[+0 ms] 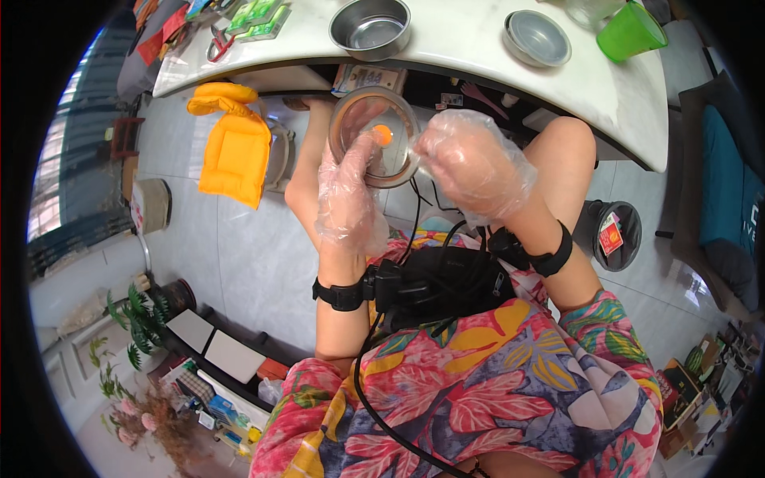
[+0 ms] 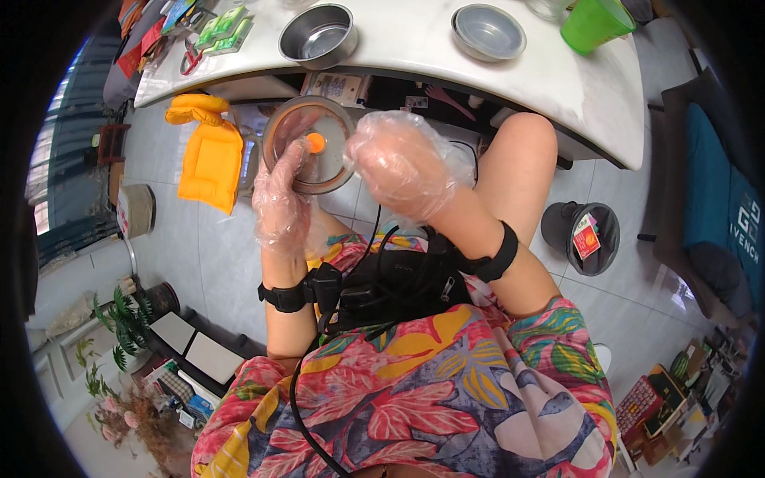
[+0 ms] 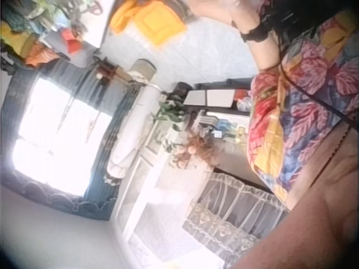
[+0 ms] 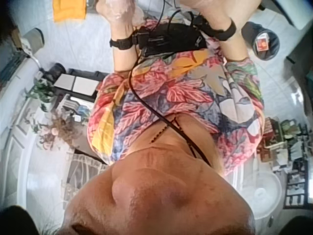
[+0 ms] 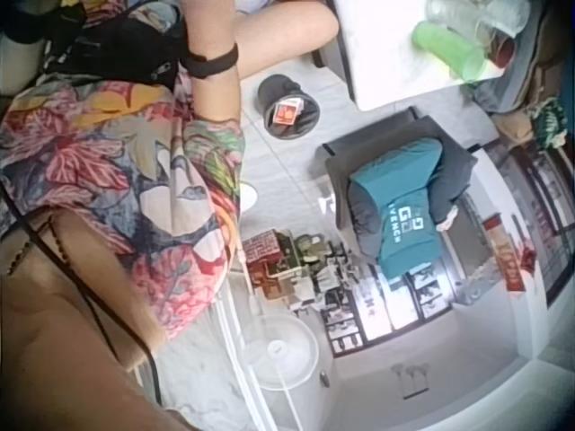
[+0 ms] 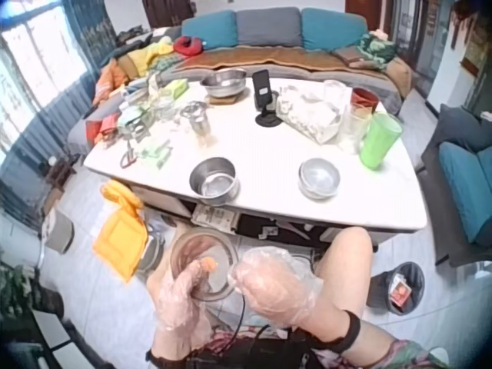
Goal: Wiping and cleaning small metal and plastic bowl components with a white cloth while wearing plastic gloves.
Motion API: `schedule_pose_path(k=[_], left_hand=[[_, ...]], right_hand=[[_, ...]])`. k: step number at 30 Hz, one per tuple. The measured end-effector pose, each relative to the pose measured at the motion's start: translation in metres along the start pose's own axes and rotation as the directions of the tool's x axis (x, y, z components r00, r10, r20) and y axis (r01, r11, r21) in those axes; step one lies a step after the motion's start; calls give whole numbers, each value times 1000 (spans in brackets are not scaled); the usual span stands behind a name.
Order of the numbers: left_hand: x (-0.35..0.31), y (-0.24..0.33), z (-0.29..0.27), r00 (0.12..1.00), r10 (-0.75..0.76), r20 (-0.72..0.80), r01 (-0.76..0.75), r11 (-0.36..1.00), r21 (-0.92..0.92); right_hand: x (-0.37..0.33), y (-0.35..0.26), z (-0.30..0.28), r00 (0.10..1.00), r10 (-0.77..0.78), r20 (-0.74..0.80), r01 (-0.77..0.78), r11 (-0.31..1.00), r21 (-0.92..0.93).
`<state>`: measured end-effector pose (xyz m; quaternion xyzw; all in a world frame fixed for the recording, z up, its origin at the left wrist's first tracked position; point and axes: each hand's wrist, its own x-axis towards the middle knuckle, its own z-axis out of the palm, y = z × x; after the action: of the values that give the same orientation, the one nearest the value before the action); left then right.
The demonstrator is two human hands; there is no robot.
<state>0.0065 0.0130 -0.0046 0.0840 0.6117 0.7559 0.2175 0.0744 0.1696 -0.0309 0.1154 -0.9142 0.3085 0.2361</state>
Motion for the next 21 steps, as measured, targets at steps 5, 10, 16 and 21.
schedule_pose_path(k=[5, 10, 16, 21], left_hand=[[5, 0, 2, 991, 78, -112, -83, 996, -41], [1, 0, 5, 998, 59, 3, -59, 996, -67], [-5, 5, 11, 999, 34, 11, -33, 995, -92], [4, 0, 8, 997, -41, -71, 25, 976, -214]], right_hand=[[-2, -16, 10, 999, -40, -29, 44, 989, 139], [7, -7, -11, 912, 311, 267, -371, 353, 859], [3, -10, -18, 729, 492, 476, -299, -396, 868], [4, 6, -17, 762, 574, 301, -333, -52, 941]])
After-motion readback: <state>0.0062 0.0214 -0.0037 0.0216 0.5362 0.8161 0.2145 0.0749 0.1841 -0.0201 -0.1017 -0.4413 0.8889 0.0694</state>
